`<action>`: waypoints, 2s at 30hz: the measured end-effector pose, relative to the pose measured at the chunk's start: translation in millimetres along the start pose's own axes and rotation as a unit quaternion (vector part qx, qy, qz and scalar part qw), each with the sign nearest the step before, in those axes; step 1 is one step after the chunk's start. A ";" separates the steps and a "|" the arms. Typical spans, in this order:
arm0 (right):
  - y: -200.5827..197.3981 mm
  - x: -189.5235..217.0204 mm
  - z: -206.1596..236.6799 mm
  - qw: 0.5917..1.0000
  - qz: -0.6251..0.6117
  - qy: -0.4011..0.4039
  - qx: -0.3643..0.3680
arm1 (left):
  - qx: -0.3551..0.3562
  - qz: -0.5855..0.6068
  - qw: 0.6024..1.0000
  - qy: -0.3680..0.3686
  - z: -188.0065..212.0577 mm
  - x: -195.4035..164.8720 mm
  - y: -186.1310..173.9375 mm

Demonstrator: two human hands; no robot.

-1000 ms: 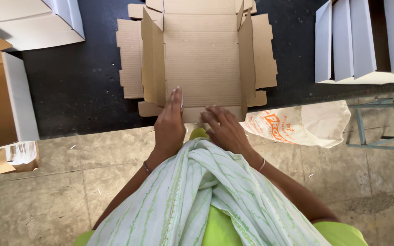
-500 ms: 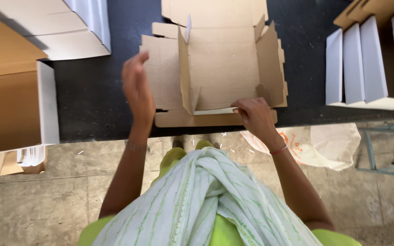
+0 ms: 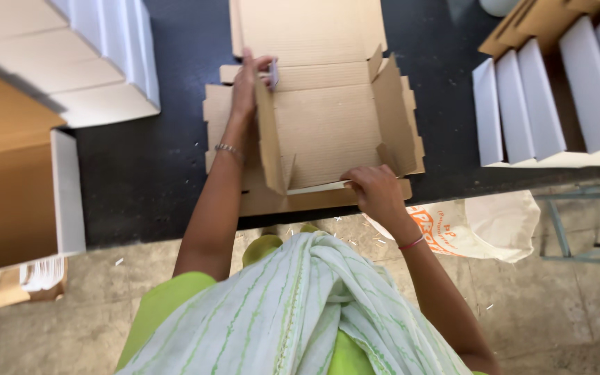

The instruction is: The person folds flat cardboard blanks into open boxes on a workbench, pressing the sides and tucking the flaps to shape each box, and sets finished boxes aside. They then take white square panel fixtures and wrap each one in clear plastic sheeting.

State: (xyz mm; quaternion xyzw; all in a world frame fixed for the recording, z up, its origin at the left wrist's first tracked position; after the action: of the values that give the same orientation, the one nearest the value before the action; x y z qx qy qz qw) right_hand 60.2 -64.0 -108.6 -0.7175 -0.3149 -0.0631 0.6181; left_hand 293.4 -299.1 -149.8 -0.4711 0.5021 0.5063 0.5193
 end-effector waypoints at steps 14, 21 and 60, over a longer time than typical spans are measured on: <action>-7.8 2.3 -7.1 0.998 0.049 -0.034 0.031 | -0.035 0.090 0.994 0.056 27.3 28.4 -19.2; 1.5 36.8 -11.5 0.982 0.082 -0.155 0.063 | 0.064 0.042 0.995 0.071 45.0 33.5 -31.6; 28.4 -0.2 -37.0 0.990 0.124 0.062 -0.008 | -0.287 -0.145 0.927 0.192 155.9 24.2 28.0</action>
State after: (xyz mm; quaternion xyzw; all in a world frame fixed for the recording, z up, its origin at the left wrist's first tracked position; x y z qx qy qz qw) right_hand 86.1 -99.5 -124.3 -0.7509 -0.1839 -0.0331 0.6334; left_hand 271.9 -141.1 -165.4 -0.7557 0.3514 0.4483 0.3233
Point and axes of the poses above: each hand's wrist, its own z-axis away from the middle knuckle, its own y-axis out of the palm, x = y × z, the point moved 6 cm from there along -z, towards the middle knuckle, and after that the axes turned 1 degree about -z, right-handed, at the moved point
